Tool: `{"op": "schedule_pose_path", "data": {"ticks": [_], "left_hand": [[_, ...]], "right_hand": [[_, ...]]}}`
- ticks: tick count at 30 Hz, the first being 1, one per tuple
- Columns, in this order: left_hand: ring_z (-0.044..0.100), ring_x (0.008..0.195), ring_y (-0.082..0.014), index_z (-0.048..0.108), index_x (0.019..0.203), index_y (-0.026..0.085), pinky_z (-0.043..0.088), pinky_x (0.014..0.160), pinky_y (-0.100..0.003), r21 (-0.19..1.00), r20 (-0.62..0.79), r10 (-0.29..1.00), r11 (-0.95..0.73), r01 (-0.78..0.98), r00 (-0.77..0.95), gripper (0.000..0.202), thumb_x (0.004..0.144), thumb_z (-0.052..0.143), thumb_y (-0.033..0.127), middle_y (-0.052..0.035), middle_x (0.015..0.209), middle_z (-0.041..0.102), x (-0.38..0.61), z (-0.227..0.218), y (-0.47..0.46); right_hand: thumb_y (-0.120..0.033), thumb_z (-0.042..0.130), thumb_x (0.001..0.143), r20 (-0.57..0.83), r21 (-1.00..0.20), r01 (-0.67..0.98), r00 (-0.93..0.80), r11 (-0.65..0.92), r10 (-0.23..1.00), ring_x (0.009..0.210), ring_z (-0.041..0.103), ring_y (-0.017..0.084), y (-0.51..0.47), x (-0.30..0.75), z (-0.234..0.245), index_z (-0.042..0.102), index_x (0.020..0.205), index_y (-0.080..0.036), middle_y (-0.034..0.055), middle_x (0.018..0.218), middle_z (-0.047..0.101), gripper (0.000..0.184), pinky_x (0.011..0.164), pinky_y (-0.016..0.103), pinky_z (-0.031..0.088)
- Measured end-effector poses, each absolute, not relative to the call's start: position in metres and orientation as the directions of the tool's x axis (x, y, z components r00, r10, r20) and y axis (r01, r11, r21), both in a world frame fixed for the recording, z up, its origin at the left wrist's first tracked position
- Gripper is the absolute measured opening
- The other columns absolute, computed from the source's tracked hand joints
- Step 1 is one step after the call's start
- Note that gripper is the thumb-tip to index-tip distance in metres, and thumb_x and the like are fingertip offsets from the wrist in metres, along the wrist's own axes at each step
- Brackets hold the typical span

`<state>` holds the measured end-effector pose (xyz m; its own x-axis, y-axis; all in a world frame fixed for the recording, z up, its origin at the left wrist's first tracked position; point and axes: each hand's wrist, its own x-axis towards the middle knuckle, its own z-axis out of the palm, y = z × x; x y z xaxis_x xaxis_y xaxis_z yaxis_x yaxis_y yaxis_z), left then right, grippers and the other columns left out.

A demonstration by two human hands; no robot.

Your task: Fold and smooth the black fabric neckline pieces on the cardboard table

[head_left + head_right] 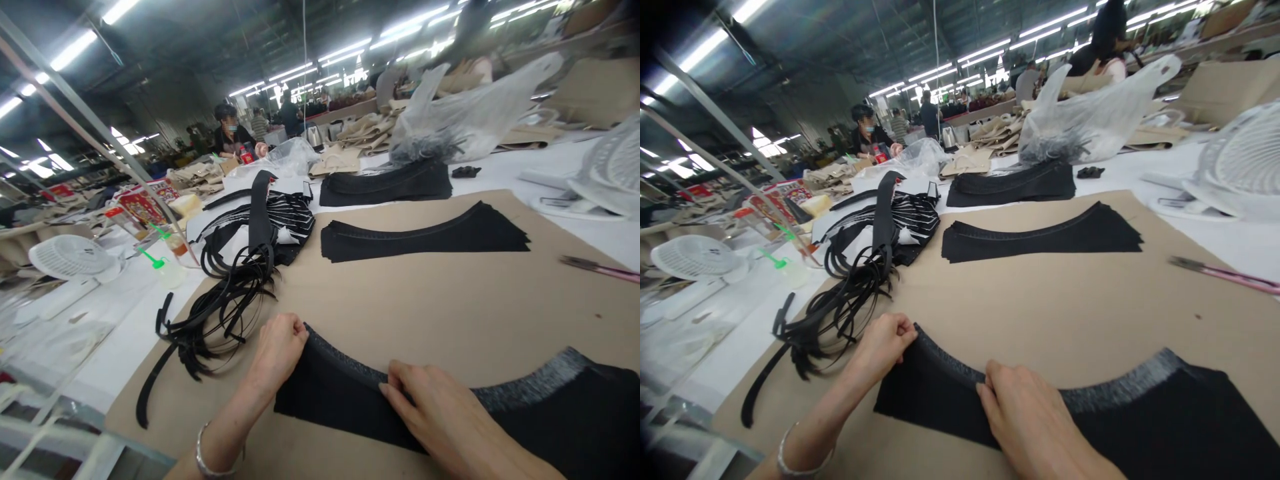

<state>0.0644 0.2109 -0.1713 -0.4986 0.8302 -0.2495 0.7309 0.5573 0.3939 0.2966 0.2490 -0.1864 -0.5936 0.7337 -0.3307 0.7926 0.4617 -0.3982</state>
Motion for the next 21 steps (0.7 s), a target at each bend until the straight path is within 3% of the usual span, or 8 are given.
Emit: {"op": "schedule_pose_path", "data": {"ticks": [11,21], "left_hand": [[0.055,0.051,-0.0116,0.063,0.067,0.018,0.032,0.055,-0.022,0.381,-0.239,0.825,0.564,0.733,-0.511,0.014,0.077,0.055,0.013,-0.0003,0.063,0.064,0.0677,-0.1683,0.2107],[0.056,0.052,-0.0126,0.064,0.066,0.018,0.033,0.056,-0.023,0.385,-0.223,0.819,0.573,0.724,-0.529,0.014,0.077,0.057,0.014,-0.0005,0.062,0.064,0.0683,-0.168,0.2099]], "right_hand": [[-0.025,0.039,0.096,-0.316,-0.346,0.798,-0.594,0.493,0.74,0.073,0.067,0.03,0.2449,0.2945,-0.1864,0.058,0.081,-0.022,0.0081,0.073,0.068,0.025,0.056,0.031,0.025],[-0.028,0.039,0.097,-0.326,-0.303,0.808,-0.586,0.505,0.742,0.074,0.067,0.03,0.2457,0.2945,-0.194,0.055,0.08,-0.023,0.0064,0.074,0.068,0.024,0.057,0.032,0.028]]}}
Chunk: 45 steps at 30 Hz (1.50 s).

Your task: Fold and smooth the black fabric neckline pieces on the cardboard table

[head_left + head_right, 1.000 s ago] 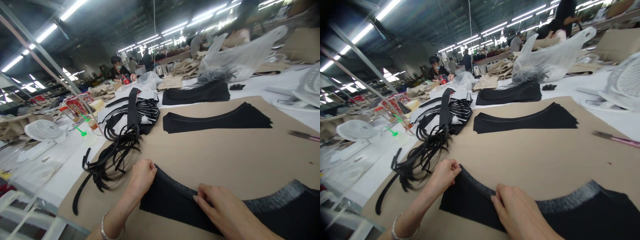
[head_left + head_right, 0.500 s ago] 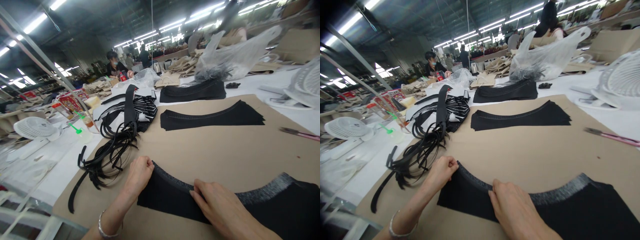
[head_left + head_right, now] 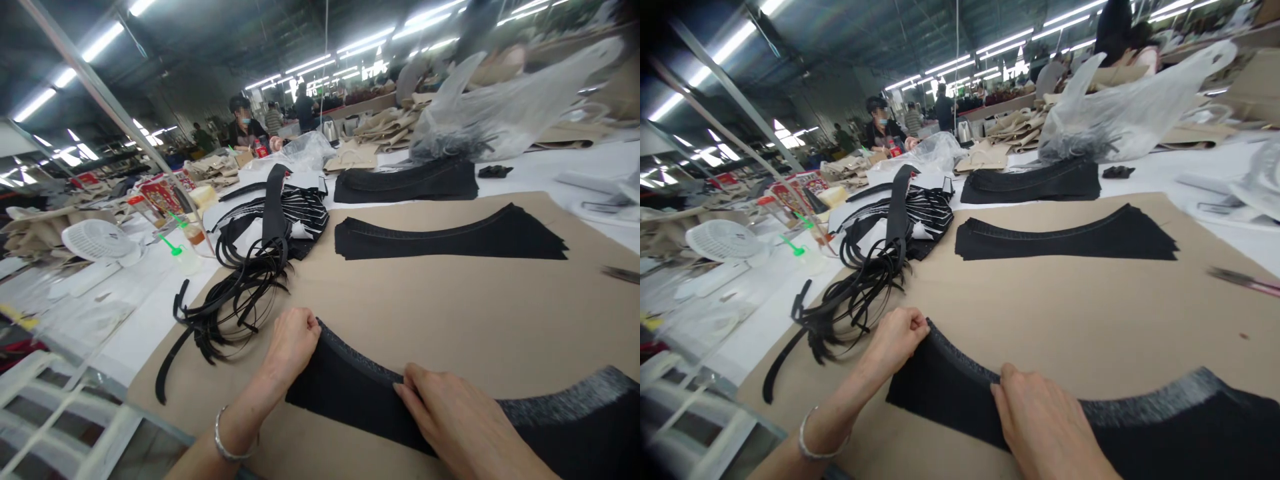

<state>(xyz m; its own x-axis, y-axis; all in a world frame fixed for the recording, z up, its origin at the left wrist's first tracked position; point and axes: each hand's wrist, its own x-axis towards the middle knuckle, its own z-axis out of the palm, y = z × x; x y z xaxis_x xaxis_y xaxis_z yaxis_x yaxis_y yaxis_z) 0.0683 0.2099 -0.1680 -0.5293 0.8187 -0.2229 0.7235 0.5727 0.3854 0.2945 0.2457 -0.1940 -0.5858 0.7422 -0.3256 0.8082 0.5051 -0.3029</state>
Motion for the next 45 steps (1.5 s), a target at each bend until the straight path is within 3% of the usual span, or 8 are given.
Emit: {"op": "schedule_pose_path", "data": {"ticks": [10,14,20,23,25,28,38,45], "left_hand": [[0.057,0.064,-0.0153,0.061,0.064,0.019,0.03,0.059,-0.026,0.398,-0.159,0.839,0.537,0.744,-0.52,0.013,0.075,0.058,0.013,-0.0012,0.064,0.064,0.066,-0.173,0.207],[0.053,0.063,-0.0156,0.056,0.075,0.02,0.028,0.058,-0.026,0.416,-0.077,0.849,0.503,0.757,-0.522,0.009,0.073,0.063,0.015,0.0015,0.065,0.058,0.063,-0.178,0.204],[0.053,0.082,-0.0131,0.049,0.074,0.02,0.039,0.073,-0.024,0.538,0.119,0.932,0.229,0.811,-0.342,0.019,0.079,0.048,0.002,0.0007,0.083,0.055,0.077,-0.176,0.193],[0.052,0.094,-0.0154,0.055,0.086,0.019,0.041,0.084,-0.027,0.57,0.236,0.968,-0.067,0.819,-0.086,0.022,0.09,0.038,0.006,-0.0028,0.094,0.057,0.091,-0.174,0.181],[0.052,0.097,-0.0168,0.059,0.098,0.02,0.041,0.086,-0.03,0.54,0.246,0.957,-0.268,0.798,0.155,0.028,0.092,0.035,0.007,-0.004,0.102,0.059,0.102,-0.177,0.173],[0.052,0.097,-0.0177,0.058,0.113,0.023,0.043,0.087,-0.032,0.463,0.124,0.942,-0.333,0.821,0.312,0.032,0.093,0.037,0.009,-0.0034,0.107,0.06,0.113,-0.185,0.164],[0.053,0.097,-0.0201,0.048,0.133,0.022,0.048,0.083,-0.035,0.307,0.117,0.917,-0.399,0.864,0.382,0.041,0.095,0.036,0.011,-0.0058,0.108,0.06,0.118,-0.193,0.158],[0.052,0.102,-0.0204,0.047,0.135,0.019,0.048,0.088,-0.035,0.212,0.158,0.904,-0.424,0.88,0.397,0.046,0.091,0.037,0.007,-0.0078,0.113,0.059,0.12,-0.199,0.155]], "right_hand": [[-0.026,0.038,0.097,-0.376,-0.271,0.819,-0.574,0.507,0.727,0.078,0.068,0.03,0.247,0.288,-0.188,0.056,0.08,-0.022,0.0084,0.077,0.069,0.026,0.059,0.032,0.032],[-0.026,0.04,0.097,-0.403,-0.227,0.837,-0.545,0.497,0.735,0.079,0.068,0.032,0.248,0.286,-0.182,0.059,0.082,-0.021,0.0106,0.079,0.069,0.024,0.058,0.033,0.034],[-0.023,0.045,0.094,-0.358,-0.179,0.829,-0.556,0.53,0.75,0.077,0.069,0.03,0.247,0.285,-0.175,0.064,0.083,-0.019,0.0118,0.079,0.069,0.022,0.058,0.031,0.04],[-0.021,0.05,0.092,-0.299,-0.16,0.821,-0.569,0.548,0.766,0.074,0.068,0.026,0.246,0.285,-0.174,0.064,0.078,-0.017,0.0114,0.076,0.069,0.02,0.059,0.028,0.042],[-0.021,0.052,0.09,-0.247,-0.144,0.817,-0.577,0.559,0.779,0.074,0.068,0.024,0.245,0.284,-0.174,0.064,0.078,-0.017,0.011,0.075,0.069,0.018,0.06,0.027,0.043],[-0.022,0.052,0.09,-0.248,-0.126,0.817,-0.574,0.562,0.78,0.076,0.068,0.024,0.244,0.283,-0.174,0.065,0.079,-0.016,0.0111,0.076,0.069,0.018,0.061,0.026,0.043],[-0.037,0.044,0.096,-0.341,-0.287,0.805,-0.593,0.52,0.73,0.066,0.064,0.022,0.264,0.329,-0.153,0.061,0.068,-0.019,0.0063,0.067,0.067,0.037,0.054,0.028,0.029],[-0.029,0.049,0.091,-0.402,-0.398,0.811,-0.575,0.43,0.712,0.062,0.06,0.016,0.27,0.351,-0.161,0.064,0.071,-0.019,0.0043,0.07,0.068,0.027,0.053,0.025,0.028]]}}
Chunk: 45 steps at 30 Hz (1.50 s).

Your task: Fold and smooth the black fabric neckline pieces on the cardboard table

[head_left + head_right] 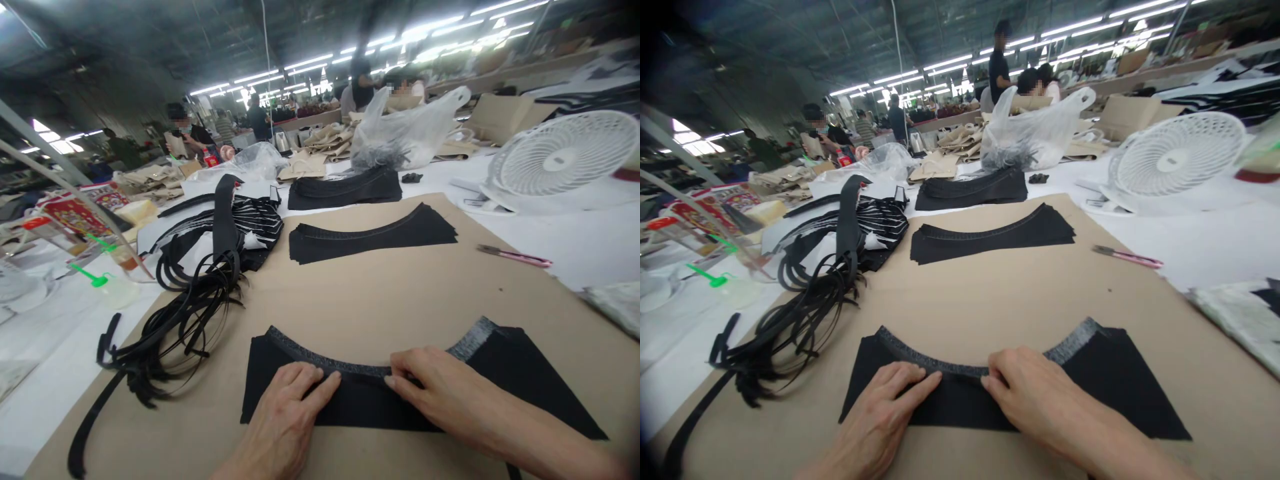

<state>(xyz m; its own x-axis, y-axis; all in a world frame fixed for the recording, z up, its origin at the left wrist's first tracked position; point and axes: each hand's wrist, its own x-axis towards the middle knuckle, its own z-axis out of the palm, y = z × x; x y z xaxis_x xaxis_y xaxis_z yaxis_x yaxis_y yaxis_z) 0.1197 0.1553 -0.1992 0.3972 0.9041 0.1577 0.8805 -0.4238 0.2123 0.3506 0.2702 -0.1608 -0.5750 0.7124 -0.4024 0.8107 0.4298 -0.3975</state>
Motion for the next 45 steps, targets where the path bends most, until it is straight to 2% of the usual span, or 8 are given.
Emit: {"op": "schedule_pose_path", "data": {"ticks": [4,9,20,28,34,37,40,45], "left_hand": [[0.052,0.102,-0.0203,0.047,0.136,0.02,0.046,0.087,-0.035,0.151,0.174,0.896,-0.434,0.888,0.409,0.049,0.089,0.04,0.007,-0.0072,0.112,0.059,0.119,-0.202,0.155],[0.053,0.098,-0.0193,0.044,0.139,0.027,0.041,0.085,-0.035,0.113,0.134,0.894,-0.443,0.89,0.428,0.057,0.086,0.044,0.007,-0.0043,0.109,0.06,0.117,-0.203,0.157],[0.048,0.1,-0.02,0.034,0.145,0.034,0.028,0.087,-0.034,0.044,0.095,0.897,-0.436,0.899,0.431,0.079,0.073,0.047,0.004,-0.0038,0.11,0.057,0.118,-0.204,0.156],[0.048,0.098,-0.0188,0.045,0.138,0.033,0.028,0.085,-0.032,0.019,0.22,0.876,-0.444,0.896,0.43,0.073,0.071,0.048,0.005,-0.0023,0.106,0.06,0.123,-0.201,0.157],[0.051,0.09,-0.0179,0.051,0.131,0.036,0.032,0.082,-0.032,0.04,0.247,0.882,-0.424,0.905,0.402,0.066,0.073,0.048,0.005,-0.0005,0.096,0.06,0.126,-0.199,0.158],[0.054,0.095,-0.0179,0.058,0.123,0.029,0.035,0.083,-0.032,0.076,0.316,0.873,-0.414,0.907,0.372,0.057,0.074,0.045,0.002,-0.0036,0.101,0.059,0.139,-0.196,0.161],[0.054,0.106,-0.0189,0.056,0.123,0.016,0.04,0.085,-0.031,0.099,0.397,0.798,-0.529,0.843,0.454,0.053,0.074,0.042,0.001,-0.0094,0.114,0.059,0.164,-0.198,0.166],[0.06,0.09,-0.0209,0.054,0.119,0.007,0.05,0.078,-0.032,0.081,0.444,0.744,-0.588,0.805,0.499,0.046,0.076,0.039,0.004,-0.0123,0.099,0.065,0.189,-0.217,0.175]], "right_hand": [[-0.026,0.048,0.09,-0.405,-0.339,0.828,-0.557,0.447,0.725,0.066,0.064,0.02,0.269,0.347,-0.163,0.067,0.075,-0.019,0.0074,0.073,0.07,0.026,0.052,0.026,0.028],[-0.025,0.049,0.089,-0.39,-0.277,0.826,-0.564,0.491,0.728,0.07,0.068,0.024,0.268,0.343,-0.162,0.069,0.074,-0.017,0.0103,0.072,0.071,0.026,0.053,0.027,0.03],[-0.023,0.047,0.091,-0.358,-0.243,0.831,-0.557,0.501,0.75,0.073,0.069,0.028,0.262,0.342,-0.167,0.068,0.075,-0.017,0.0104,0.073,0.071,0.027,0.058,0.031,0.041],[-0.019,0.047,0.092,-0.388,-0.167,0.852,-0.519,0.496,0.762,0.079,0.069,0.03,0.258,0.336,-0.151,0.07,0.082,-0.014,0.0141,0.08,0.07,0.025,0.063,0.034,0.046],[-0.023,0.052,0.091,-0.394,-0.151,0.871,-0.487,0.468,0.779,0.073,0.068,0.025,0.258,0.334,-0.141,0.069,0.082,-0.014,0.0135,0.076,0.069,0.021,0.061,0.028,0.044],[-0.024,0.051,0.092,-0.374,-0.155,0.868,-0.494,0.473,0.785,0.074,0.067,0.024,0.257,0.337,-0.144,0.068,0.081,-0.014,0.0123,0.075,0.068,0.023,0.062,0.028,0.044],[-0.024,0.049,0.092,-0.318,-0.161,0.854,-0.52,0.495,0.793,0.076,0.066,0.024,0.254,0.341,-0.15,0.068,0.084,-0.013,0.0122,0.076,0.067,0.023,0.065,0.029,0.045],[-0.026,0.052,0.091,-0.266,-0.214,0.857,-0.512,0.468,0.817,0.076,0.066,0.024,0.254,0.35,-0.152,0.068,0.083,-0.013,0.0127,0.076,0.067,0.022,0.068,0.03,0.046]]}}
